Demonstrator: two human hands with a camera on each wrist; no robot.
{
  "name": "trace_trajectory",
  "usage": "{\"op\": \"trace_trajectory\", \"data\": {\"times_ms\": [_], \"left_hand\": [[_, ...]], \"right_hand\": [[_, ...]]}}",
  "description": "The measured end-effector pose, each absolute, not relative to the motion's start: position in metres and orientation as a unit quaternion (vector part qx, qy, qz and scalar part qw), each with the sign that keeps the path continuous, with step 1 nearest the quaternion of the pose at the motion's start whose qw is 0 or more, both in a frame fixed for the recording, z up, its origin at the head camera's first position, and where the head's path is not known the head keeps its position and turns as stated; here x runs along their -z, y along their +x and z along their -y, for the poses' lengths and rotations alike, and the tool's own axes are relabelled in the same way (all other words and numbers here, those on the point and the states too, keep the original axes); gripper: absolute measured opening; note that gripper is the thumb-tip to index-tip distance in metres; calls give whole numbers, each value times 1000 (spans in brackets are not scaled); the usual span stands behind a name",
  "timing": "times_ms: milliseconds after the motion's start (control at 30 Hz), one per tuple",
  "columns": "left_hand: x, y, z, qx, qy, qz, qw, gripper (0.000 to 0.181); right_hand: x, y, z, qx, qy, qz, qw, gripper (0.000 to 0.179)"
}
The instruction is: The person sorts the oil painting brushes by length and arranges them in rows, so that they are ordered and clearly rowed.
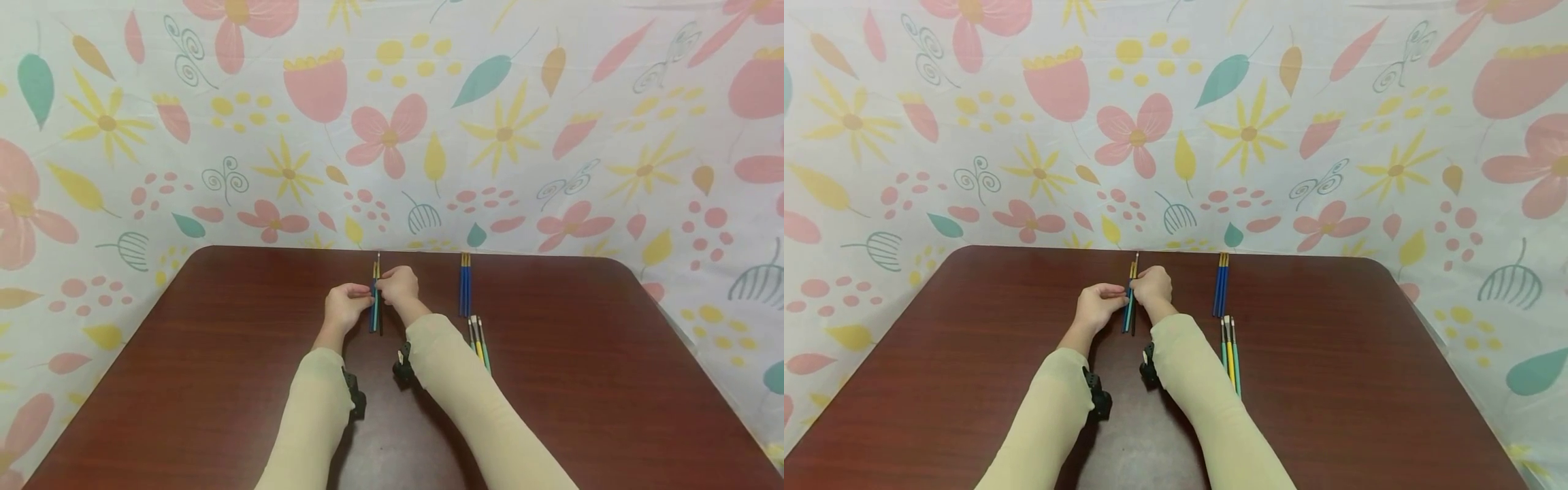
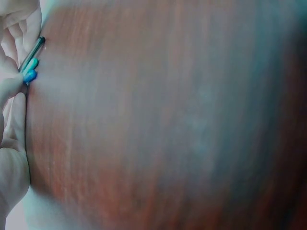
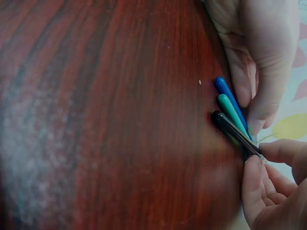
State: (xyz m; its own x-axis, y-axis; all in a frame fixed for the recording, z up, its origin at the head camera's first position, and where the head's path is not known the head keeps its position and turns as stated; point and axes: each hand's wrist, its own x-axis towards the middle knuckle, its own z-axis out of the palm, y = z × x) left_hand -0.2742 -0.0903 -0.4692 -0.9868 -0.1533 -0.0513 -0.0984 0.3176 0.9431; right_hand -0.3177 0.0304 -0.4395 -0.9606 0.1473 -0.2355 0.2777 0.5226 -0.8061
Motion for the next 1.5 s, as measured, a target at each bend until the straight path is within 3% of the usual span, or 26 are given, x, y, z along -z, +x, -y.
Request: {"op": "trace_trajectory", "data": {"times_ms": [767,1500], "left_hand": [[466,-272,90,567,81,819,28,19],[465,-269,88,558,89,825,22,19]], "right_hand": [[438,-311,-43,544,136,-824,79,17],[426,-298,-72,573,117,-807,78,24]]}}
